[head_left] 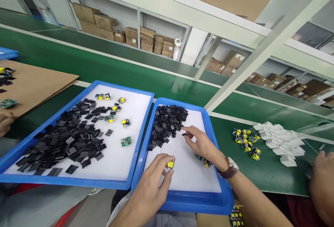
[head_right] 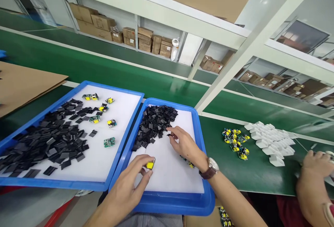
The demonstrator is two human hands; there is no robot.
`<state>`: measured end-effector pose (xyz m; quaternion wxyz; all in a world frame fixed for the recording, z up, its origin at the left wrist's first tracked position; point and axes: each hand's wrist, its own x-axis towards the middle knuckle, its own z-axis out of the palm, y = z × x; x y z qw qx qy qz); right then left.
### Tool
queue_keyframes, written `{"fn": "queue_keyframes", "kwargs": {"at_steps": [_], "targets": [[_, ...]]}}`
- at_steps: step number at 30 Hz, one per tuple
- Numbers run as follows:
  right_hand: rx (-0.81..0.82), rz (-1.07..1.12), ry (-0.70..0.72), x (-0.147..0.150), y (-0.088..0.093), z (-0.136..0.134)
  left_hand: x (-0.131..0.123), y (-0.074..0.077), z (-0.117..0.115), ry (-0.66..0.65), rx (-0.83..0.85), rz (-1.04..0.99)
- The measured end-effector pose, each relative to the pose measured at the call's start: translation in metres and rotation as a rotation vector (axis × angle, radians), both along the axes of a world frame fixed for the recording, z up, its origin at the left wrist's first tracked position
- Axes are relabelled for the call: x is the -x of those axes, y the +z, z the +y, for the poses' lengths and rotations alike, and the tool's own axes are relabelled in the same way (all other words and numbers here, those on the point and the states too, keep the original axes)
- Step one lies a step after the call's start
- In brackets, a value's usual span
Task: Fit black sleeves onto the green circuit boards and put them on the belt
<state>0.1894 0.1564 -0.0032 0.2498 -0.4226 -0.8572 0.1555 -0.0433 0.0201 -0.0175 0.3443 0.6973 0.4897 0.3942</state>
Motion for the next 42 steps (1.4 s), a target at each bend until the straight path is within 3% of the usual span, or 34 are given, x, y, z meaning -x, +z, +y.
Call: {"fn": "queue_keyframes", "kwargs": {"at_steps": [4, 8, 12, 17, 24, 27, 32, 37, 42], "targets": [[0.122, 0.281, -0.052, 0.000, 0.019, -0.051, 0.003, 0.009, -0.001, -0.004, 0.376, -0.494], [0.250, 0.606, -0.109, 0.009, 0.018, -0.098, 0.002, 0.011, 0.000, -0.055, 0.543, -0.778], [0.289, 0.801, -0.147, 0.021, 0.004, -0.120, 0.003, 0.010, -0.001, -0.053, 0.579, -0.748], [0.243, 0.885, -0.193, 0.032, -0.005, -0.128, 0.004, 0.013, -0.003, -0.072, 0.533, -0.640], [0.271, 0.943, -0.248, 0.033, -0.006, -0.133, -0.005, 0.015, -0.003, -0.116, 0.564, -0.750], [0.332, 0.984, -0.242, 0.034, -0.005, -0.138, -0.008, 0.013, -0.005, -0.108, 0.492, -0.814], [0.424, 1.034, -0.256, 0.042, -0.005, -0.148, -0.010, 0.010, -0.009, -0.099, 0.336, -0.699], [0.442, 1.069, -0.294, 0.047, -0.010, -0.150, -0.008, 0.008, -0.014, -0.159, 0.355, -0.699], [0.497, 1.097, -0.300, 0.046, -0.007, -0.151, -0.005, 0.007, -0.013, -0.113, 0.320, -0.601]]}}
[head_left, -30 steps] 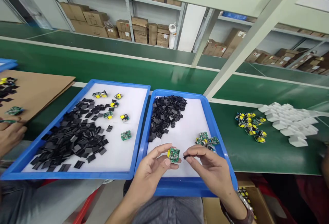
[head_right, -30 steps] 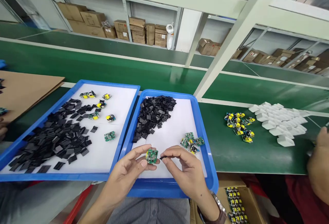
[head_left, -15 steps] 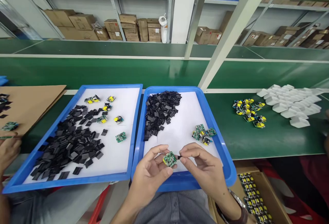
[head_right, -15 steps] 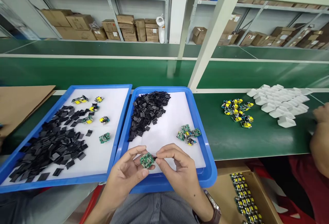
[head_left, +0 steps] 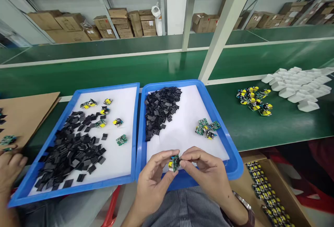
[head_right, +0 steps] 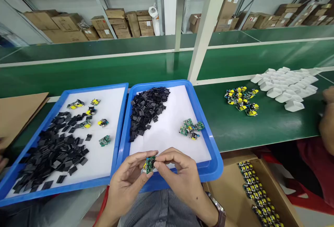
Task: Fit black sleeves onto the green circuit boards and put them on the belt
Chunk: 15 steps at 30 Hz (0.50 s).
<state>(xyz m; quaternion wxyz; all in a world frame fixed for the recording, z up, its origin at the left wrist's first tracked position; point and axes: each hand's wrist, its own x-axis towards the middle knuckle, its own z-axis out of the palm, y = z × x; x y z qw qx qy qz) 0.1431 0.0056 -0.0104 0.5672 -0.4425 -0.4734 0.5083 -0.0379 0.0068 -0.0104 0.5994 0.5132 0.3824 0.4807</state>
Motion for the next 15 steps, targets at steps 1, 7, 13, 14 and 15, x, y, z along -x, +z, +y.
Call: {"fn": "queue_keyframes", "kwargs": {"at_steps": [1, 7, 13, 14, 15], "targets": [[0.021, 0.008, 0.005, 0.000, 0.002, -0.001, 0.000, 0.000, 0.000, 0.003, -0.006, 0.023], [0.057, 0.012, 0.006, -0.003, 0.008, -0.004, 0.000, -0.001, 0.001, 0.015, -0.063, 0.016], [0.050, -0.006, 0.000, 0.000, 0.007, -0.009, 0.003, -0.003, 0.002, -0.003, -0.105, 0.065], [0.058, -0.008, 0.008, 0.000, 0.007, -0.010, 0.003, -0.004, 0.002, -0.008, -0.120, 0.078], [0.064, -0.008, 0.013, 0.001, 0.006, -0.011, 0.003, -0.004, 0.003, -0.011, -0.136, 0.090]]}}
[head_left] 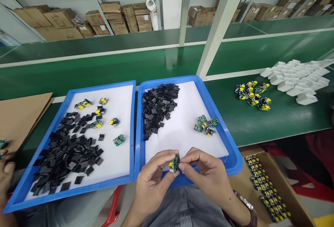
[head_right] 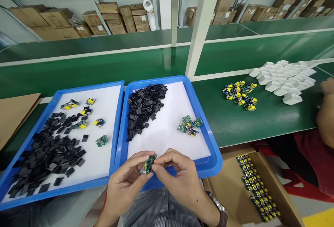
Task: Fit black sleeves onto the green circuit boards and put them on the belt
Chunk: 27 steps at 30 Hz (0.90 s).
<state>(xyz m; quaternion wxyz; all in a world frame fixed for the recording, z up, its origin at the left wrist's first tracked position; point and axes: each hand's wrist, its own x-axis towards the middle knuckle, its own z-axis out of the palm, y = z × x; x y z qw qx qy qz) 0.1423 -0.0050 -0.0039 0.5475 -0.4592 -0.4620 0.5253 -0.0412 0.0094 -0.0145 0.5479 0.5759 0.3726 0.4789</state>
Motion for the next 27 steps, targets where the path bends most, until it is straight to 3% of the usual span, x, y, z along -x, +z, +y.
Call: {"fn": "queue_keyframes", "kwargs": {"at_steps": [19, 27], "targets": [[-0.161, -0.124, -0.073, 0.011, -0.014, -0.003, -0.002, 0.002, 0.001, 0.030, -0.114, 0.096], [-0.116, -0.120, -0.064, 0.013, -0.014, -0.001, -0.001, -0.001, 0.002, 0.032, -0.171, 0.124]]}}
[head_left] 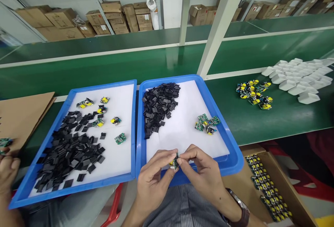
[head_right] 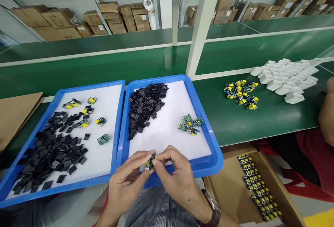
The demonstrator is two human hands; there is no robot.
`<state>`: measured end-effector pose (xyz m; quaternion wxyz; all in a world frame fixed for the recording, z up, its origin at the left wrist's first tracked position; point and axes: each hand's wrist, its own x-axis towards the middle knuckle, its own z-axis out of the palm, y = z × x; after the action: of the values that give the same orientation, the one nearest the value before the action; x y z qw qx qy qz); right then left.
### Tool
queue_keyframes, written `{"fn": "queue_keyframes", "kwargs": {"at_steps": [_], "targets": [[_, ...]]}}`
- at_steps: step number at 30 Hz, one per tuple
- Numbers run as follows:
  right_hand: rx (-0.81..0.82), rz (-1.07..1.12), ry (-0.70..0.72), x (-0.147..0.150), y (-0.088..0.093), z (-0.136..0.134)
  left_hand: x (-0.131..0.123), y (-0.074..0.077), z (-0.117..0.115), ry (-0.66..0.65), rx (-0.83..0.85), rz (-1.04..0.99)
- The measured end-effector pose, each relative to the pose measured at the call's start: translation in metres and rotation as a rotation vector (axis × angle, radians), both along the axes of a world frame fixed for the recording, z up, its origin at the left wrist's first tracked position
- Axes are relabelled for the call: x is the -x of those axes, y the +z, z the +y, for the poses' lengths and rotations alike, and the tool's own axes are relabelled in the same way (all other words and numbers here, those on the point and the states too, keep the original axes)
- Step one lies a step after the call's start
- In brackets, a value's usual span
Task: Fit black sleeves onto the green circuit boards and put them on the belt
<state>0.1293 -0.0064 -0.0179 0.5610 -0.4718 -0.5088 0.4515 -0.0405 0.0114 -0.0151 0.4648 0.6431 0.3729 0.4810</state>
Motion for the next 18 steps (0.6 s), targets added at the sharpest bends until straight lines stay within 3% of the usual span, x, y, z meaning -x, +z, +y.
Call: {"fn": "queue_keyframes", "kwargs": {"at_steps": [6, 11, 18], "targets": [[0.061, 0.017, 0.031, -0.002, 0.001, 0.002, -0.001, 0.000, -0.002, -0.002, -0.078, 0.045], [0.174, 0.178, 0.103, -0.010, 0.002, 0.002, -0.006, -0.002, -0.008, 0.059, 0.003, 0.086], [0.077, 0.034, 0.102, -0.012, -0.001, -0.010, -0.006, -0.008, -0.014, 0.135, -0.060, 0.239]]}}
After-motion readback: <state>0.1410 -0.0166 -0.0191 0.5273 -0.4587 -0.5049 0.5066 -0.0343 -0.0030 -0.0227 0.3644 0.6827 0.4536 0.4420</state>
